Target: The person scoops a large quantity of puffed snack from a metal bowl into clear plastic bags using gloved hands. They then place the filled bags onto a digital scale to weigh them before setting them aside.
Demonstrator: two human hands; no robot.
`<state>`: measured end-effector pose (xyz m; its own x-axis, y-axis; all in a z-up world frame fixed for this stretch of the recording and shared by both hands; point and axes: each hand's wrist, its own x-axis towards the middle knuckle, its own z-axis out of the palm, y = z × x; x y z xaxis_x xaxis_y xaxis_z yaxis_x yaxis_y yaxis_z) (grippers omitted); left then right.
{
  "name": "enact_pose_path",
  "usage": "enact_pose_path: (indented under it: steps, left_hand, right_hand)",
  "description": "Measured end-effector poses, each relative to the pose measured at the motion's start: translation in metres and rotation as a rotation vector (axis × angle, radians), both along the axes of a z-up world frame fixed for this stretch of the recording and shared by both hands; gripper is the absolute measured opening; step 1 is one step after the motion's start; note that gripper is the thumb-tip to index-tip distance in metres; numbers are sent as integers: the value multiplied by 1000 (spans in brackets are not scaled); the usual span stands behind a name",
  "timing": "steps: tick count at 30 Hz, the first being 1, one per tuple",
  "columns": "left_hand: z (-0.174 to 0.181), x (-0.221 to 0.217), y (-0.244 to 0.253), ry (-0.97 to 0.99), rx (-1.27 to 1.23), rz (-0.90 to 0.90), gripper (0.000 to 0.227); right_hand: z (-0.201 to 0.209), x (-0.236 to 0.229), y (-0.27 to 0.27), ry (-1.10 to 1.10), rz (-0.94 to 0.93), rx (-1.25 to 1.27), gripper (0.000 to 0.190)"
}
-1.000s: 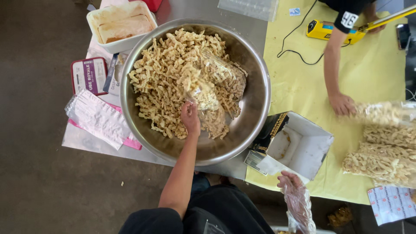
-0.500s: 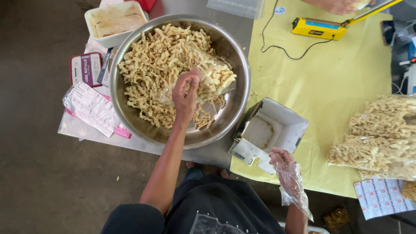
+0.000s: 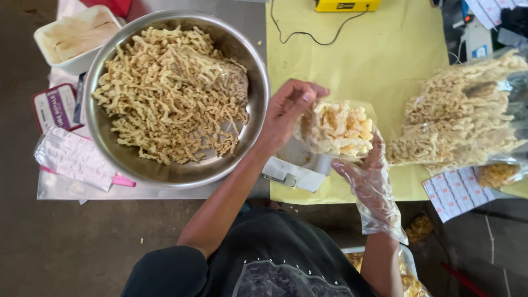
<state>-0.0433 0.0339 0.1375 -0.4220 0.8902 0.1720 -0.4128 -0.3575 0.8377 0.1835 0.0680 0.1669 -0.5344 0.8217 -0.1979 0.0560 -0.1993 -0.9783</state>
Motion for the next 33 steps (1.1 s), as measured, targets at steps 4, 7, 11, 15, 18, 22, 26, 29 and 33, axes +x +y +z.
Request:
enact_pose_path:
  steps: [4,7,11,15,18,22,26,29,33]
  left_hand:
    - [-69,32,28,-43,60,-75,15]
    - [-135,40,41,-57,11,-109,17]
    - [-217,41,50,98,-167,-119,25]
    - [-243,47,49,148,-299,-71,36]
    - [-220,54,39,327,-423,-22,48]
    - [-166,60,25,678,-565,16,63]
    - [-125,69,22,862,-584,112,56]
    - [-114,70,22,924,-553,128,49]
    - [-114,72,19,928,-512,156,34]
  right_hand:
    - [-46,13,13,-564,76,269,57]
    - [-101,18,15,-379,40,308,63]
    - [-156,6,13,-537,106,812,71]
    - [-166,-2,6,-459,-37,252,87]
    - [-155,-1,8,-382,-77,130,84]
    - [-138,7,8,-609,-89,233,85]
    - [-127,30,14,-513,-121,205,83]
    - [-124,52,13,-416,-186,186,76]
    - [-125,75,12,-400,-217,118,69]
